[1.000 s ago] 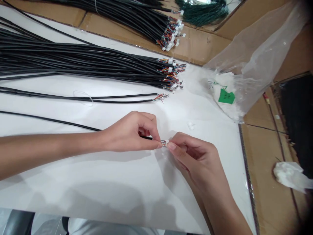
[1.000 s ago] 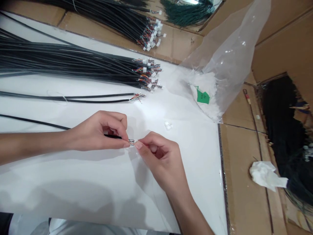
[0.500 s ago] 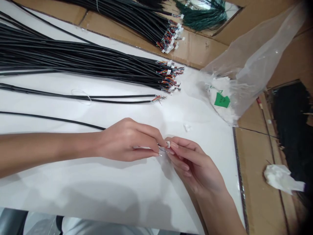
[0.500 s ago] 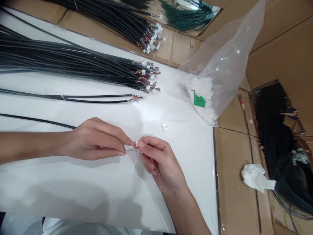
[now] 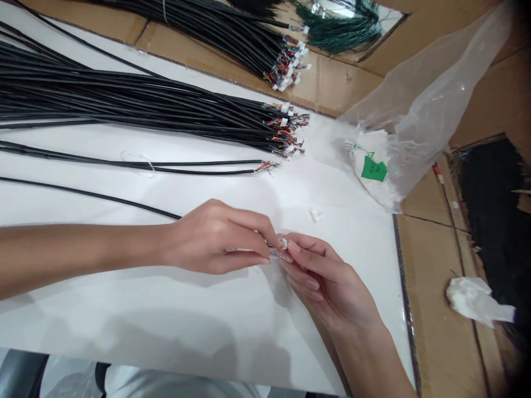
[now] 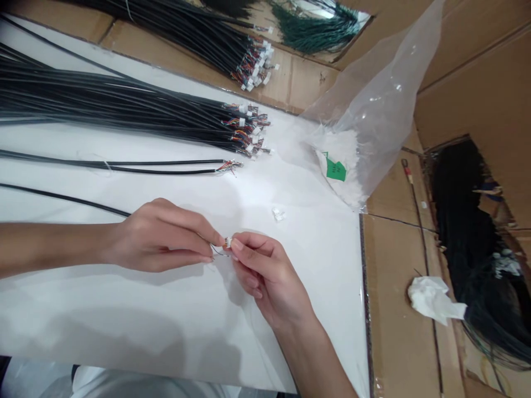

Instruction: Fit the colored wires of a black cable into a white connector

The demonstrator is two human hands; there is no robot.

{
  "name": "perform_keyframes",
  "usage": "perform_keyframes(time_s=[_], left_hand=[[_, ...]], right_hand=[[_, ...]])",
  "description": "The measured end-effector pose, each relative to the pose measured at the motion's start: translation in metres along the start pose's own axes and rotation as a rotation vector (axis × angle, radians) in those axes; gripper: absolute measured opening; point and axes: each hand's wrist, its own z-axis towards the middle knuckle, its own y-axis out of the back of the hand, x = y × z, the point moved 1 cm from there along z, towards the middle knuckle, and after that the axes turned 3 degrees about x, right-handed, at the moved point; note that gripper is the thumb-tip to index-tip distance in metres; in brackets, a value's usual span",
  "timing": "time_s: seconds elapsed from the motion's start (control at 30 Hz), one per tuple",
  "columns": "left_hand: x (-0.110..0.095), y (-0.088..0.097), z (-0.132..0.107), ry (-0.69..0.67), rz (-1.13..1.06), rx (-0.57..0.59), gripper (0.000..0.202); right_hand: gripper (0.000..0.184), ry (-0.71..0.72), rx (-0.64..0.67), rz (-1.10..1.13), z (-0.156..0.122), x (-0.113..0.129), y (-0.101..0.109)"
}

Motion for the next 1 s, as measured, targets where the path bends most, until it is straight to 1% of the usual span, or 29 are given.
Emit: perform_keyframes(time_s=[0.07, 0.17, 0.27, 0.33, 0.4, 0.6, 0.8, 1.0], left_hand=[[0.001, 0.001, 0.002, 0.042, -0.152, -0.024, 0.014], [0.003, 0.001, 0.007, 0.176, -0.326, -0.036, 0.012], [0.005, 0.000, 0.010, 0.292, -0.509, 0.011, 0.015], [0.006, 0.000, 0.011, 0.331, -0.608, 0.044, 0.016], [0.007, 0.000, 0.012, 0.356, -0.661, 0.072, 0.016], [0.009, 0.002, 0.013, 0.398, -0.675, 0.153, 0.016], [0.010, 0.003, 0.013, 0.403, -0.664, 0.157, 0.014], [0.009, 0.003, 0.014, 0.388, -0.620, 0.151, 0.013]], right_hand=[[0.018, 0.046, -0.016, -0.047, -0.001, 0.000, -0.003], [0.021, 0.134, -0.094, -0.149, -0.005, 0.000, -0.008], [0.024, 0.183, -0.165, -0.243, -0.008, 0.000, -0.014], [0.024, 0.206, -0.182, -0.290, -0.009, 0.001, -0.016], [0.025, 0.219, -0.185, -0.319, -0.010, 0.001, -0.017], [0.024, 0.224, -0.177, -0.369, -0.009, 0.001, -0.015], [0.024, 0.227, -0.157, -0.386, -0.009, 0.001, -0.015], [0.026, 0.188, -0.168, -0.407, -0.009, 0.000, -0.015]])
